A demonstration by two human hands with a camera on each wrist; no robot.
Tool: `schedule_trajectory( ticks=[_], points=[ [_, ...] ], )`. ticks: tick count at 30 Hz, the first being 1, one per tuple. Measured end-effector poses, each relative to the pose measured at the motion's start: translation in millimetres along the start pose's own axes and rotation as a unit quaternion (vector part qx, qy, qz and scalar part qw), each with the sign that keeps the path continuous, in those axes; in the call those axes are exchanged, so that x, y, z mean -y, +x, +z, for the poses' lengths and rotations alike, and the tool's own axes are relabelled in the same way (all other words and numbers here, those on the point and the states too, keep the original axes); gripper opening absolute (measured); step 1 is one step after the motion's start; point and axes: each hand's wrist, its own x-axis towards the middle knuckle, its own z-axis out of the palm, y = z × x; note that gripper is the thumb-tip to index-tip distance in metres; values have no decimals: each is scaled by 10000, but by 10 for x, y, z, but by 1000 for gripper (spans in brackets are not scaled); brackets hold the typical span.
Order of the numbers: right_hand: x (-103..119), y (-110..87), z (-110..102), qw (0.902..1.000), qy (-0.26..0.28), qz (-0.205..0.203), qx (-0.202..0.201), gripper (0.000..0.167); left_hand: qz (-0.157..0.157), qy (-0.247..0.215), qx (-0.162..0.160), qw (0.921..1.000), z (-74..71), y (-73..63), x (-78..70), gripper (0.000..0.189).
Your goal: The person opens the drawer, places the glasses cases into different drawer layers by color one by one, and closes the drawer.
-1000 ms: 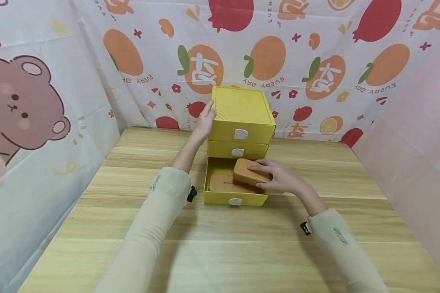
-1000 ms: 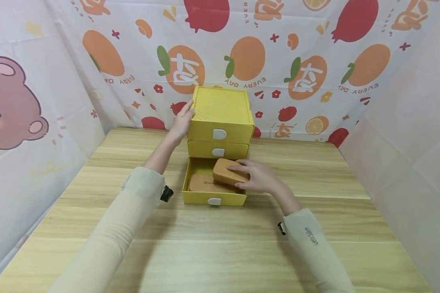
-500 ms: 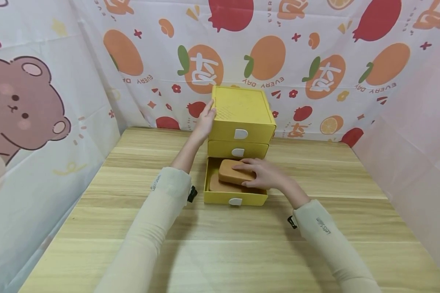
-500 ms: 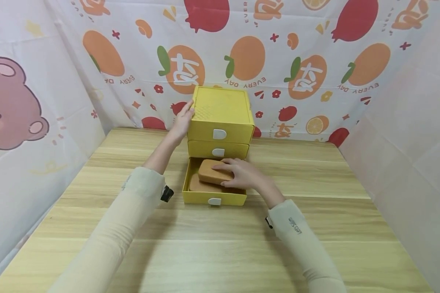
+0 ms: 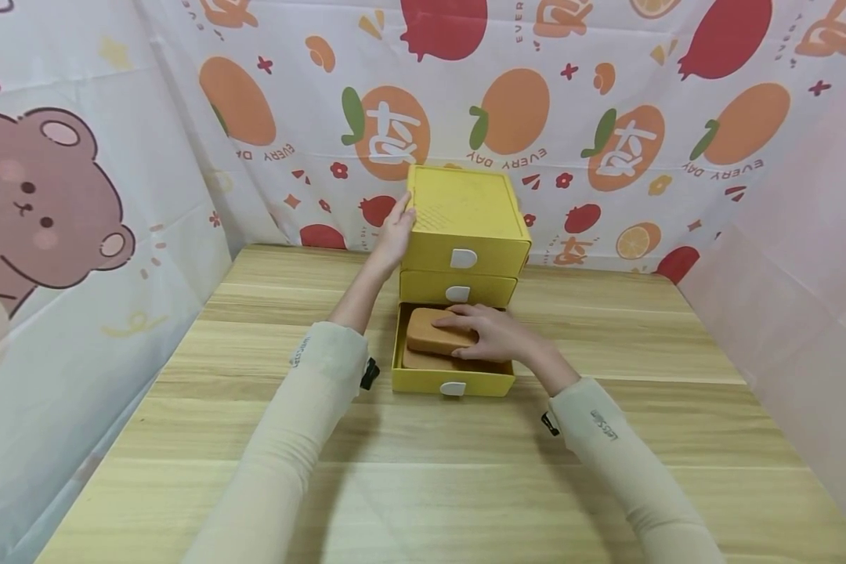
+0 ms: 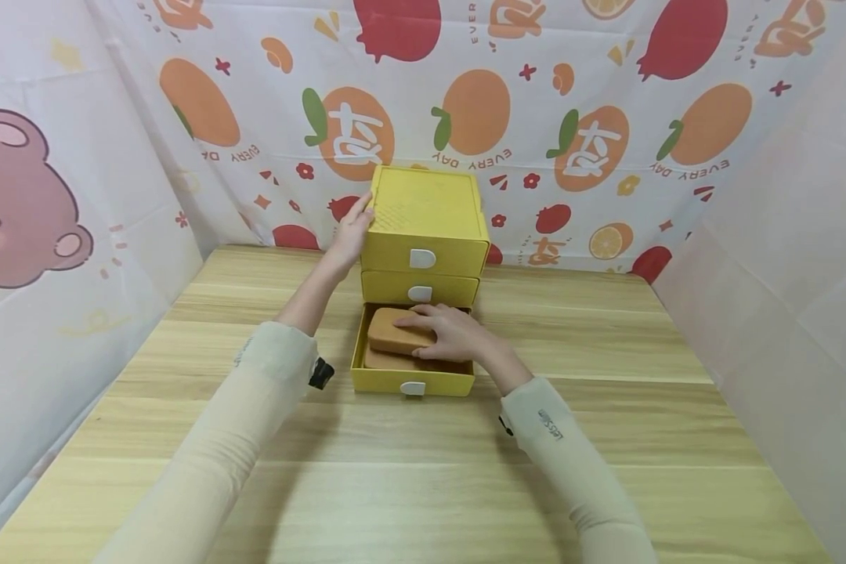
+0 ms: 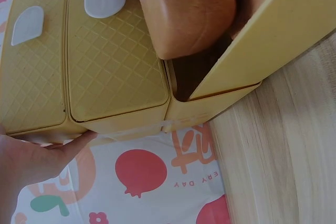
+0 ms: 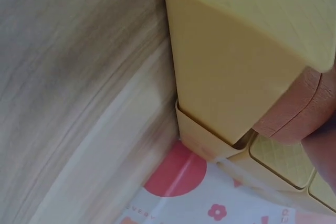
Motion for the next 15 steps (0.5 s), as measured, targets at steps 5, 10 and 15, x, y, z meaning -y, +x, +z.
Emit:
schedule_trajectory(
  ticks=[5,10,15],
  points=[
    [-13,33,34,9999,74,-29,72,54,-17,14,3,10000,-5,-10,-8,49],
    [-27,52,64,9998,97,-109,121,54,-37,22,-1,10000,-6,-5,-7,49],
    [-38,54,92,9999,51,-111,108,54,-48,-74,31,10000,-6,-9,-15,50]
  ],
)
